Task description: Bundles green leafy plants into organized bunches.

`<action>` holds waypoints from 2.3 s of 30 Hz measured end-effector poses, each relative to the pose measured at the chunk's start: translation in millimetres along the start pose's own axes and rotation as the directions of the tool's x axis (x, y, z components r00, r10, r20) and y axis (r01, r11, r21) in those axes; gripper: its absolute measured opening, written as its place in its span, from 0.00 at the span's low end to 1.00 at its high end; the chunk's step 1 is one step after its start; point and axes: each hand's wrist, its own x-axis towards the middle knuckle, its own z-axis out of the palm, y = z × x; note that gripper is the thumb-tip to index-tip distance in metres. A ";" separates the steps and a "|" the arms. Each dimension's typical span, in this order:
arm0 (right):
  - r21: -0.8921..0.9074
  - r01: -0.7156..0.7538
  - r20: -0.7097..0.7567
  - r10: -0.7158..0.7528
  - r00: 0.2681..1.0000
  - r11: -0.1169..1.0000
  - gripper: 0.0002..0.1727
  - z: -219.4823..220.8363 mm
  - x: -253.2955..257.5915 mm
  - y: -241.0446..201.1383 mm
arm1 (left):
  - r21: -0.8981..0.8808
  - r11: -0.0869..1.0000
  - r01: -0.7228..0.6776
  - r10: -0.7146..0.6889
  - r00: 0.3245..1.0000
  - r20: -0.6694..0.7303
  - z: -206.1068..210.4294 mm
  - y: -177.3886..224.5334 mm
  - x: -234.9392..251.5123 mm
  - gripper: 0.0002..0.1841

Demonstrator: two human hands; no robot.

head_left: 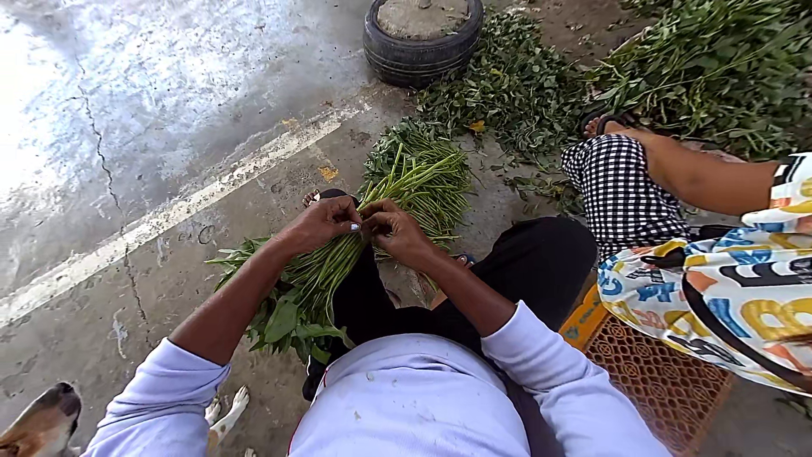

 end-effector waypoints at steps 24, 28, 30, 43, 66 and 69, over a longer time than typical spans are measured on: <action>-0.047 0.368 -0.304 -0.364 0.880 0.929 0.05 43.9 2.8 20.8 | -0.082 0.966 0.247 -0.254 0.823 -0.508 18.8 -20.4 -8.5 0.03; -0.046 0.381 -0.272 -0.379 0.885 0.923 0.04 37.0 0.5 27.3 | -0.108 0.949 0.297 -0.311 0.816 -0.488 23.4 -9.1 -6.1 0.03; -0.072 0.385 -0.251 -0.390 0.886 0.920 0.03 32.9 -1.3 27.6 | -0.099 0.963 0.250 -0.265 0.821 -0.505 21.6 -23.1 -0.3 0.03; 0.005 0.362 -0.097 -0.360 0.928 0.932 0.09 17.1 -3.5 30.0 | 0.120 0.993 -0.020 0.055 0.951 -0.304 13.1 -13.8 -11.3 0.04; -0.239 0.256 -0.262 -0.316 0.912 0.937 0.10 31.3 -0.7 3.2 | 0.400 0.913 0.077 0.079 0.930 -0.359 20.7 7.6 -15.8 0.04; -0.265 0.229 -0.257 -0.297 0.920 0.937 0.08 30.2 2.0 4.0 | 0.288 0.951 0.110 0.006 0.928 -0.373 16.3 10.0 -16.0 0.05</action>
